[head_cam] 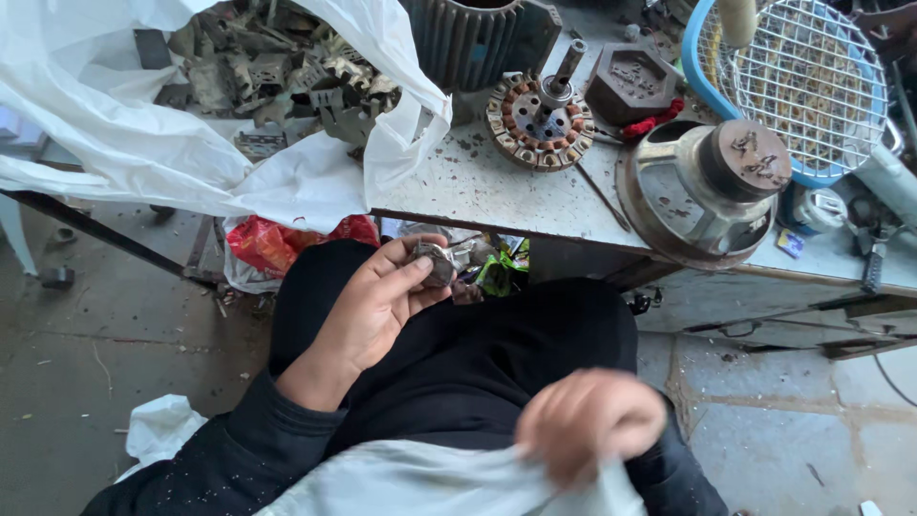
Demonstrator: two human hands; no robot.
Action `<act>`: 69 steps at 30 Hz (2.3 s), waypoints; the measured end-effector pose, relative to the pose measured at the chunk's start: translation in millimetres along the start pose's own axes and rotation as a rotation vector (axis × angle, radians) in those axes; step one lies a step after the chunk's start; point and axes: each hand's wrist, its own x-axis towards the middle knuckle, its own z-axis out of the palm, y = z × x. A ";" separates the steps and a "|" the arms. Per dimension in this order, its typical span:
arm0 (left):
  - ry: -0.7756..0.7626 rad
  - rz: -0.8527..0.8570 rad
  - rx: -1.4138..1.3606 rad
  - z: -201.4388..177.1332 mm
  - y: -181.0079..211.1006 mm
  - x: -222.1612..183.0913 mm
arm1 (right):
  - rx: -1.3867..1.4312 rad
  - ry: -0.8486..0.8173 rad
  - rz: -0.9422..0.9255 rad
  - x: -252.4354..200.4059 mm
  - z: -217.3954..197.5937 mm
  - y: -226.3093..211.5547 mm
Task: The person sits on the floor and sorts through a white plastic bag filled with small electronic components. They pick up individual pieces, inspect them by turning them over, and occasionally use a thin metal tool to probe or adjust parts. The person continues to handle and examine multiple small components throughout the clip.
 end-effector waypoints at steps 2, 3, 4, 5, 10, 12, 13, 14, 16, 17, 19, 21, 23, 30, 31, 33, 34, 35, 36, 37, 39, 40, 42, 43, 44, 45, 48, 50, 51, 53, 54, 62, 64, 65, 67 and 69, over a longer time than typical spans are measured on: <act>-0.007 0.047 0.048 5.5 6.1 -2.1 | -0.129 0.227 -0.319 -25.7 -15.9 -18.1; -0.014 0.069 0.107 8.2 9.7 -2.0 | -0.186 0.343 -0.475 -32.0 -22.6 -25.1; -0.002 0.104 0.167 9.4 14.5 -3.6 | -0.194 0.322 -0.405 -36.3 -26.9 -38.5; 0.011 0.137 0.227 8.3 21.6 -6.4 | -0.203 0.299 -0.336 -40.6 -25.2 -65.6; 0.036 0.462 0.716 -4.2 73.9 -15.6 | -0.592 0.780 0.044 -32.7 2.4 -71.2; 0.062 0.666 1.049 -5.4 103.4 -13.0 | -0.720 0.815 0.207 -20.5 12.4 -51.5; 0.070 0.815 1.266 -5.5 119.8 -7.9 | -0.698 0.761 0.301 -11.7 9.5 -45.1; 0.139 0.971 1.366 -5.7 136.9 2.4 | -0.672 0.707 0.401 -1.8 4.9 -39.1; 0.384 1.110 1.627 -10.7 167.1 21.5 | -0.701 0.592 0.547 19.2 -1.3 -28.3; 0.564 1.081 1.786 -14.7 173.1 22.4 | -0.756 0.531 0.592 30.8 -2.4 -21.5; 0.570 1.235 1.773 -18.8 179.4 20.5 | -0.859 0.433 0.602 56.8 -5.1 -16.8; 0.613 1.232 1.751 -24.2 175.3 6.4 | -0.933 0.371 0.546 81.0 -2.8 -15.2; 0.705 1.066 1.711 -30.7 163.7 -19.3 | -0.987 0.318 0.531 106.0 -7.0 -16.2; 1.097 1.192 1.711 -45.1 142.3 -41.2 | -1.137 0.217 0.461 208.2 -38.6 7.7; 1.067 1.209 1.643 -48.3 140.9 -37.0 | -1.220 0.214 0.430 222.2 -44.5 19.5; 1.040 1.216 1.546 -54.5 138.8 -28.4 | -1.360 0.216 0.358 249.4 -59.9 45.9; 1.044 1.200 1.520 -58.0 136.4 -25.7 | -1.413 0.223 0.322 260.8 -67.9 60.0; 1.047 1.184 1.494 -61.7 134.6 -23.6 | -1.460 0.226 0.299 270.8 -76.0 73.6; 1.059 1.200 1.508 -65.6 134.5 -22.1 | -1.509 0.233 0.274 280.5 -84.4 86.6; 1.071 1.216 1.522 -69.8 135.0 -21.0 | -1.557 0.239 0.249 289.3 -92.7 98.4; 1.072 1.214 1.558 -78.5 137.1 -17.2 | -1.637 0.156 0.212 302.0 -108.1 117.6; 1.061 1.195 1.582 -82.2 137.7 -15.0 | -1.674 0.111 0.201 305.9 -115.4 124.7; 1.014 1.172 1.637 -89.2 140.4 -13.1 | -1.771 0.074 0.198 315.2 -128.5 134.3; 0.977 1.168 1.668 -92.4 143.1 -14.0 | -1.817 0.053 0.196 316.6 -134.0 138.4; 0.941 1.163 1.700 -94.6 146.3 -16.0 | -1.842 0.034 0.319 314.6 -141.3 142.0; 0.961 1.120 1.652 -95.9 149.0 -20.2 | -1.864 0.014 0.443 314.1 -147.7 141.4; 0.980 1.078 1.582 -96.1 159.1 -42.0 | -2.025 0.025 0.645 317.0 -168.0 133.6; 0.943 1.157 1.630 -93.6 165.2 -55.6 | -2.098 0.102 0.538 317.3 -178.5 127.0; 0.952 1.125 1.619 -90.9 166.1 -60.0 | -2.092 0.164 0.393 317.4 -182.4 123.7; 0.972 1.065 1.593 -84.2 164.5 -63.5 | -2.042 0.244 0.185 320.4 -186.0 124.8; 0.977 1.093 1.573 -81.6 163.0 -62.8 | -2.003 0.265 0.127 322.3 -186.1 128.6; 0.995 1.121 1.538 -68.7 151.5 -51.5 | -1.843 0.025 0.237 341.2 -184.5 176.1; 1.009 1.117 1.550 -70.4 154.5 -56.8 | -1.800 0.148 0.432 341.0 -192.0 165.6; 1.019 1.114 1.555 -72.0 156.2 -59.6 | -1.857 0.123 0.357 340.8 -196.1 157.7; 0.959 1.106 1.550 -75.0 158.4 -65.1 | -1.954 0.067 0.208 342.0 -203.6 141.4; 0.894 1.117 1.572 -75.1 158.7 -67.3 | -2.032 0.083 0.091 348.4 -207.4 137.6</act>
